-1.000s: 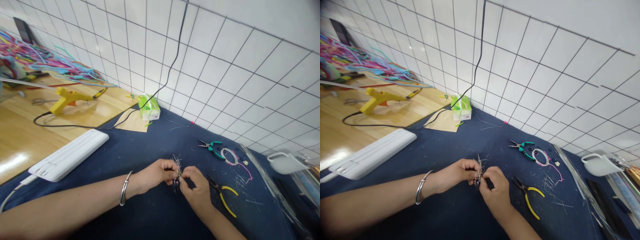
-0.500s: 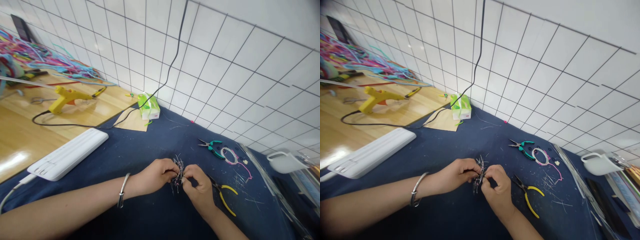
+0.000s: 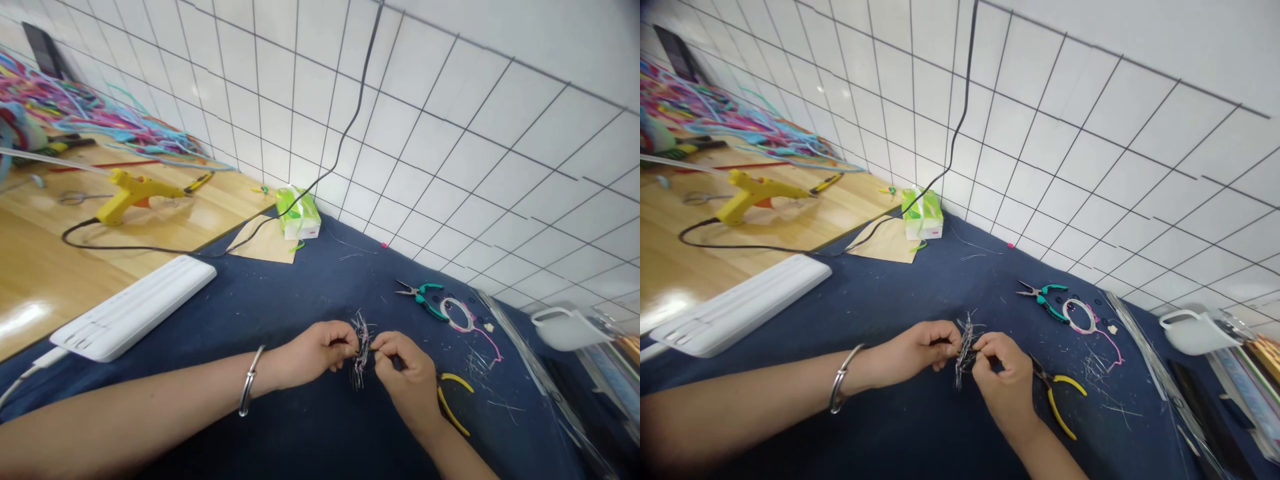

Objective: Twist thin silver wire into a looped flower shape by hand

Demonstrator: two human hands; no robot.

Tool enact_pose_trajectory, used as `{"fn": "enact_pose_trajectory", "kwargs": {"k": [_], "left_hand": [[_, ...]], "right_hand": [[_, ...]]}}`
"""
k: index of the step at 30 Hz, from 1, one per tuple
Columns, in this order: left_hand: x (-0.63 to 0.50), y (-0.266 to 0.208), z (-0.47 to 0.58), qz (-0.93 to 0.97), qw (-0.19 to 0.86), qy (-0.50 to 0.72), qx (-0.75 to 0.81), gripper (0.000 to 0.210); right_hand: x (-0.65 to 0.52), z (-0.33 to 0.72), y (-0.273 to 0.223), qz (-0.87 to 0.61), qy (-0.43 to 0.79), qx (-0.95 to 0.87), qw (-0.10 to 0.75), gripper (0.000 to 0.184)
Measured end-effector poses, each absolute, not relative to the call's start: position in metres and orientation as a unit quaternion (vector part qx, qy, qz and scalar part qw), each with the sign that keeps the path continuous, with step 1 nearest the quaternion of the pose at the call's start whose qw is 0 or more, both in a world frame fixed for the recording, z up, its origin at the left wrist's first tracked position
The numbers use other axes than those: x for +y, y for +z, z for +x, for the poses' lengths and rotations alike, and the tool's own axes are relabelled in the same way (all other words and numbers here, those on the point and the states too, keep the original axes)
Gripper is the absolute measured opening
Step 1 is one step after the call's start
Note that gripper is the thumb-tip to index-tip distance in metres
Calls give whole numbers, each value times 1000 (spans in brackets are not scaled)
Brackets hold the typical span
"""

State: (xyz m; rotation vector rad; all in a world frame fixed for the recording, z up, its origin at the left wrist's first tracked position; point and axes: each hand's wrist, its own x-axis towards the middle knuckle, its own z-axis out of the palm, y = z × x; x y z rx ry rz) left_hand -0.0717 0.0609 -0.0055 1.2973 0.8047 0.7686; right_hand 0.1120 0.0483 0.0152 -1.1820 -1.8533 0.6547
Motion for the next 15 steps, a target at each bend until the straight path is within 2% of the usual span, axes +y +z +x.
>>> {"fn": "enact_pose_trajectory", "kwargs": {"k": [4, 8, 11, 15], "left_hand": [[54, -7, -69, 500, 712, 380, 315, 10], [51, -2, -73, 408, 804, 351, 252, 8], [54, 0, -76, 448, 815, 283, 234, 6], [62, 1, -76, 549, 731, 266, 306, 22]], "right_hand": [[47, 109, 15, -449, 230, -756, 417, 15], [50, 114, 15, -482, 296, -717, 408, 16], [55, 118, 15, -495, 390, -655, 417, 14], [57, 118, 14, -459, 608, -495, 417, 12]]}}
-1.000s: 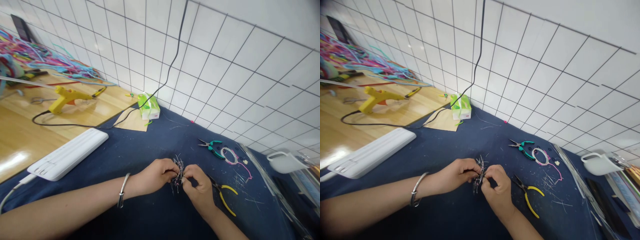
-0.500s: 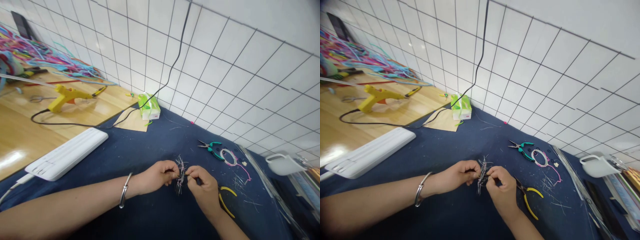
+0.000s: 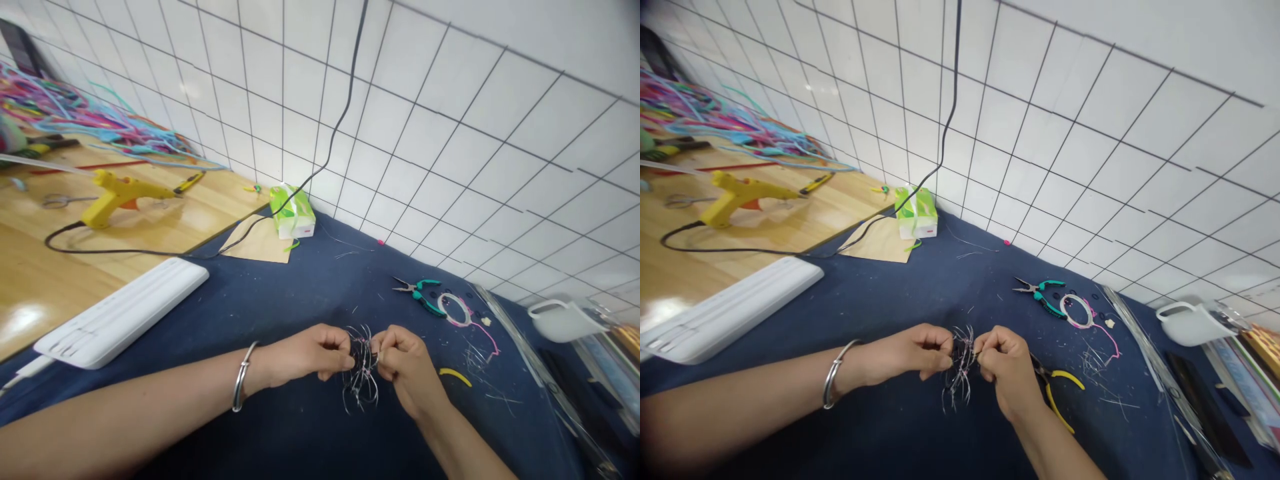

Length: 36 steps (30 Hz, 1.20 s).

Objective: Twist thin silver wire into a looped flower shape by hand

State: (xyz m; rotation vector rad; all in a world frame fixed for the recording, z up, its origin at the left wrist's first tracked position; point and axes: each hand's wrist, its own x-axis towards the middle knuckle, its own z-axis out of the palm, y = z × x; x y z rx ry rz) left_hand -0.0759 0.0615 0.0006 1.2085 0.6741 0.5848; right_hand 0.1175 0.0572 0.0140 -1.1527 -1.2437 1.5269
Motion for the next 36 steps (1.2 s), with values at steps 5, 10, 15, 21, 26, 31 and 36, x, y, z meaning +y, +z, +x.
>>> {"fn": "enact_pose_trajectory", "kwargs": {"k": [5, 10, 15, 21, 26, 31, 36], "left_hand": [[66, -1, -76, 577, 689, 270, 345, 29], [67, -4, -77, 598, 660, 281, 358, 30], [65, -10, -75, 613, 640, 280, 369, 31], [64, -8, -78, 485, 755, 317, 308, 24], [64, -7, -79, 376, 834, 320, 248, 13], [60, -7, -78, 355, 849, 322, 222, 10], [55, -9, -76, 347, 851, 335, 205, 9]], "right_hand": [[54, 116, 14, -402, 750, -359, 382, 14], [50, 113, 14, -341, 786, -288, 427, 13], [44, 107, 14, -347, 768, -275, 463, 12], [48, 108, 15, -339, 777, -330, 416, 5], [49, 108, 22, -395, 714, -421, 396, 12], [48, 109, 27, -444, 636, -500, 386, 12], [45, 112, 28, -450, 600, -555, 359, 12]]}}
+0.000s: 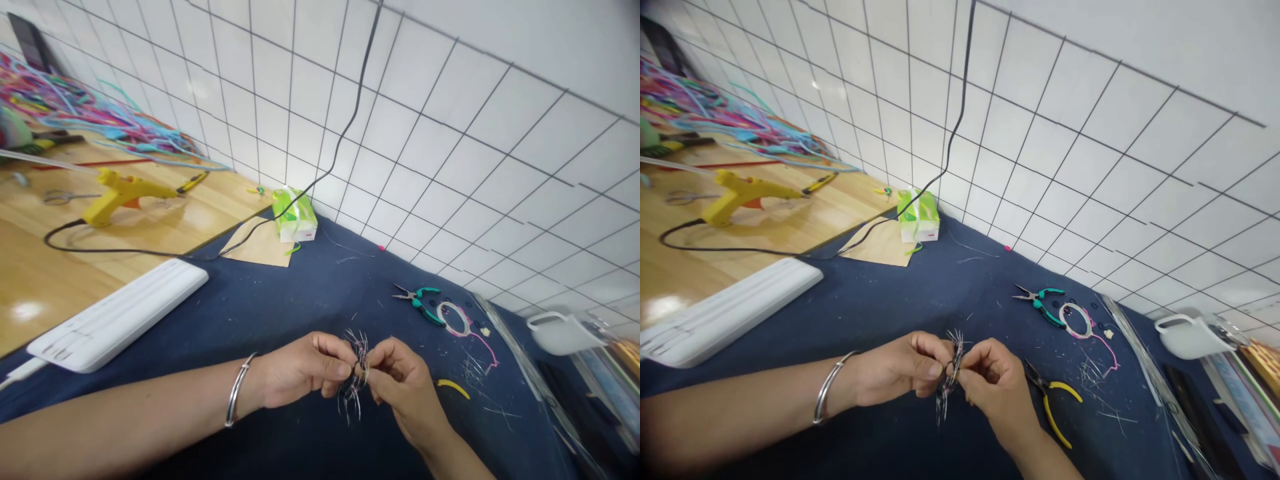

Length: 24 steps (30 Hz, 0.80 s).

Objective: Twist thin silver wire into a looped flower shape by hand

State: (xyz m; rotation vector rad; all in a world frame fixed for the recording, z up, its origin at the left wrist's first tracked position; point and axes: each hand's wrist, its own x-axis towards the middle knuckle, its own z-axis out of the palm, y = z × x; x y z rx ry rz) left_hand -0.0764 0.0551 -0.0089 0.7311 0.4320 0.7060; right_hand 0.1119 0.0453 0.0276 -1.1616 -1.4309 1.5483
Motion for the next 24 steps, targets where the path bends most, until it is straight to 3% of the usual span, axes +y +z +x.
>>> {"fn": "enact_pose_trajectory", "kwargs": {"k": [4, 8, 11, 13, 16, 20, 24], "left_hand": [[56, -1, -77, 469, 789, 328, 224, 14], [53, 10, -74, 695, 580, 315, 284, 23], [47, 10, -69, 732, 493, 321, 343, 34], [44, 7, -64, 720, 463, 337, 391, 27], [40, 3, -57, 650, 517, 363, 422, 19], [39, 2, -49, 480, 660, 403, 414, 25], [38, 3, -47, 465, 659, 426, 410, 28]], "right_hand": [[47, 114, 27, -467, 581, -571, 344, 10], [51, 115, 27, -495, 540, -588, 343, 5], [51, 113, 28, -516, 489, -611, 349, 3], [49, 109, 29, -524, 456, -628, 351, 4], [44, 104, 29, -536, 405, -648, 358, 6], [39, 99, 28, -533, 360, -671, 368, 7], [39, 100, 29, -535, 396, -651, 364, 7]]}}
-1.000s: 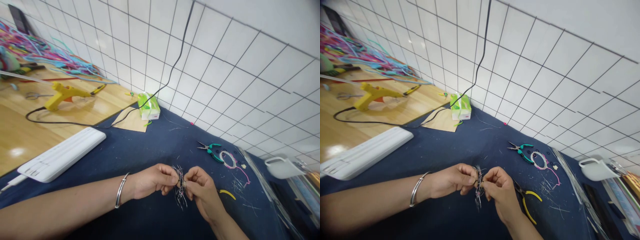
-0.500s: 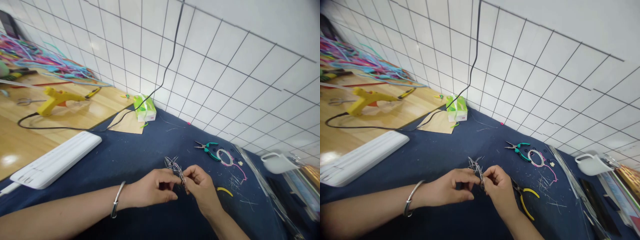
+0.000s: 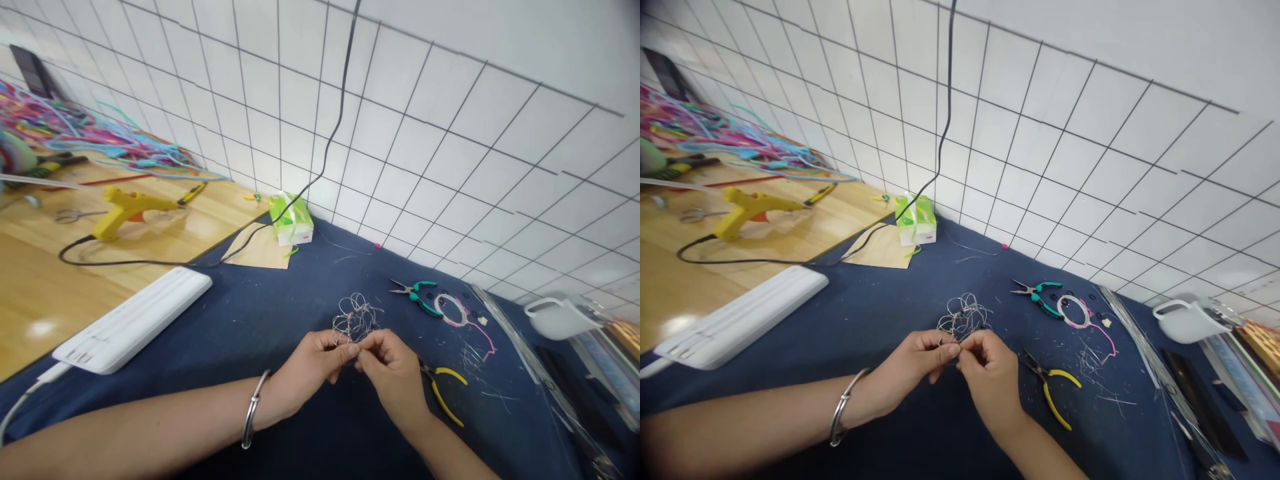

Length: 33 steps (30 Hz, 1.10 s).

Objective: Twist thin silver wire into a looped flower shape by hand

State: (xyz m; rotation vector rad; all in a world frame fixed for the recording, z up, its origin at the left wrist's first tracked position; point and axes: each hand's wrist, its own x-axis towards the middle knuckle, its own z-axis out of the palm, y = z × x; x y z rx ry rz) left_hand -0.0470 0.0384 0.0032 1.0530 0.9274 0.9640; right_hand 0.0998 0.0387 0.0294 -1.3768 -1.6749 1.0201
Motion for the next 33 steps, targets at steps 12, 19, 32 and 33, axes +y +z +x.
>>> {"fn": "enact_pose_trajectory", "kwargs": {"k": [12, 19, 32, 33], "left_hand": [[49, -1, -55, 569, 585, 358, 454, 14], [55, -6, -61, 532, 632, 350, 443, 14], [55, -9, -62, 336, 817, 340, 323, 8], [54, -9, -61, 337, 813, 344, 326, 8]], "right_hand": [[50, 117, 41, -491, 542, -625, 273, 5], [51, 121, 48, -469, 537, -682, 163, 7], [48, 114, 37, -454, 222, -822, 265, 13], [48, 115, 36, -444, 215, -829, 264, 14]]}}
